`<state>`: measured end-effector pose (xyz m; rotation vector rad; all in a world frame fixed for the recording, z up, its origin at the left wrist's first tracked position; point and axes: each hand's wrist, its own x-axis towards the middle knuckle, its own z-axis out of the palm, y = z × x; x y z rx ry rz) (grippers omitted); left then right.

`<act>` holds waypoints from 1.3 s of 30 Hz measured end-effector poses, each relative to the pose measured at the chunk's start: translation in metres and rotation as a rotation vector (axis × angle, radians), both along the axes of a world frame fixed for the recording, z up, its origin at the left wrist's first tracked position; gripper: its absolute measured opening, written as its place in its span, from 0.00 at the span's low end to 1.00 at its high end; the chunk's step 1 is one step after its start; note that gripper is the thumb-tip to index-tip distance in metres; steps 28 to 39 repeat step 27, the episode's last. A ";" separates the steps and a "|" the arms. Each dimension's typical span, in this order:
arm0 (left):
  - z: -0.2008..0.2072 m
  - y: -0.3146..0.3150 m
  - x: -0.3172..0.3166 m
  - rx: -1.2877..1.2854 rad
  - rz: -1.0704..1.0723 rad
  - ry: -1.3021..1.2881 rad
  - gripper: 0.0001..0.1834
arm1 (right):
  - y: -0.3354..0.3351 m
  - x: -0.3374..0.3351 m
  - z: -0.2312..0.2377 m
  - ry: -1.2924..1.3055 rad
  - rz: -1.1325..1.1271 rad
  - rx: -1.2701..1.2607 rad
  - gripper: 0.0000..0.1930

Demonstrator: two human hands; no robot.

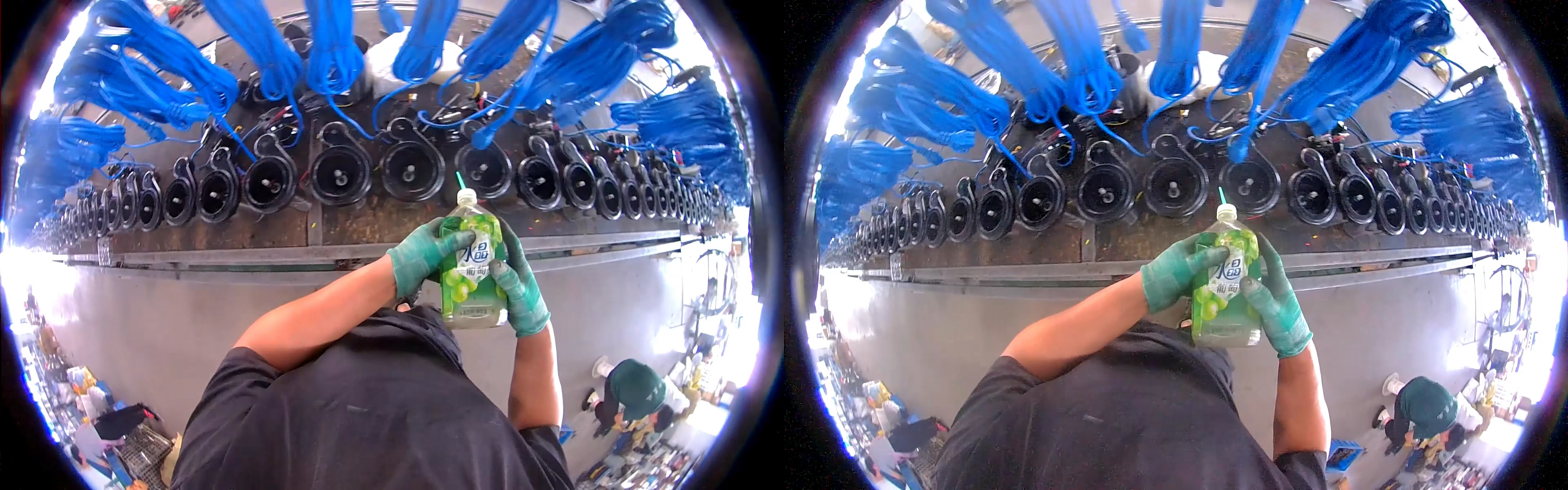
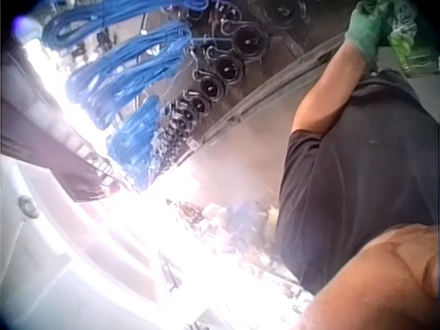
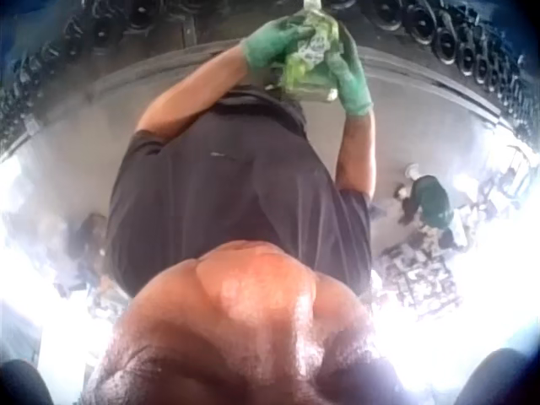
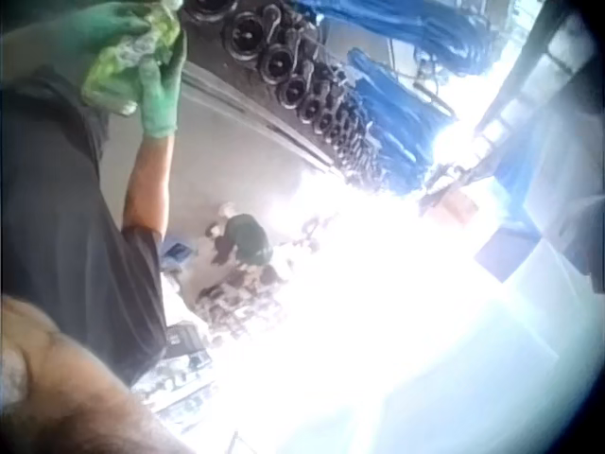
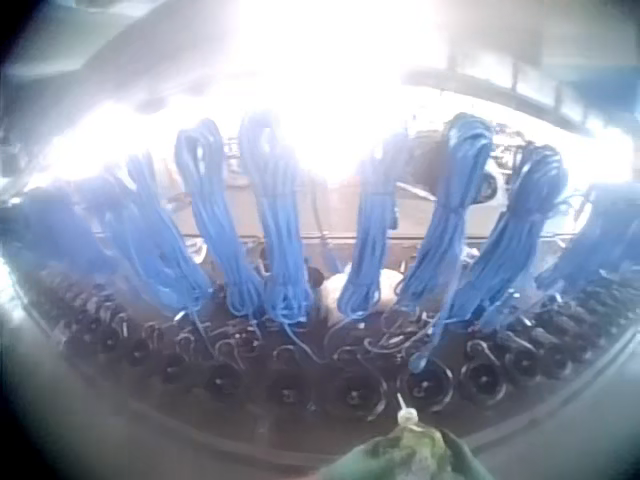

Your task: The person applies a liquid from a squeeze bottle onto a component at an assembly station. They hold the bottle with both hands, using a green gloved hand to guide the nozzle and apply the substance across the surface of the object.

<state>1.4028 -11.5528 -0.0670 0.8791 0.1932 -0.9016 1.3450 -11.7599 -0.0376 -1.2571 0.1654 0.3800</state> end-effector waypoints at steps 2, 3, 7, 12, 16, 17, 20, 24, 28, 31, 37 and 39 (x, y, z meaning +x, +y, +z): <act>-0.003 -0.020 0.007 0.010 -0.035 0.012 0.26 | -0.015 -0.002 0.000 -0.001 -0.046 -0.018 0.44; -0.005 -0.027 0.010 0.011 -0.042 0.022 0.26 | -0.020 -0.002 0.000 0.009 -0.060 -0.025 0.44; -0.021 -0.050 0.013 -0.011 0.002 0.061 0.26 | -0.043 0.007 -0.005 0.074 -0.044 0.013 0.44; -0.034 -0.059 0.019 -0.031 0.023 0.049 0.26 | -0.055 0.016 -0.019 0.069 -0.031 0.055 0.45; -0.032 -0.061 0.015 -0.011 0.057 0.045 0.26 | -0.060 0.019 -0.021 0.081 -0.006 0.086 0.45; -0.033 -0.061 0.013 -0.024 0.067 0.052 0.26 | -0.060 0.020 -0.018 0.092 0.002 0.089 0.45; -0.035 -0.061 0.013 -0.033 0.072 0.041 0.26 | -0.064 0.021 -0.019 0.086 0.016 0.080 0.46; -0.033 -0.064 0.011 -0.036 0.085 0.030 0.29 | -0.065 0.018 -0.017 0.088 0.021 0.056 0.47; -0.028 -0.067 0.011 -0.003 0.053 0.044 0.30 | -0.066 0.013 -0.011 0.092 0.001 0.015 0.49; -0.028 -0.067 0.011 -0.003 0.053 0.044 0.30 | -0.066 0.013 -0.011 0.092 0.001 0.015 0.49; -0.028 -0.067 0.011 -0.003 0.053 0.044 0.30 | -0.066 0.013 -0.011 0.092 0.001 0.015 0.49; -0.028 -0.067 0.011 -0.003 0.053 0.044 0.30 | -0.066 0.013 -0.011 0.092 0.001 0.015 0.49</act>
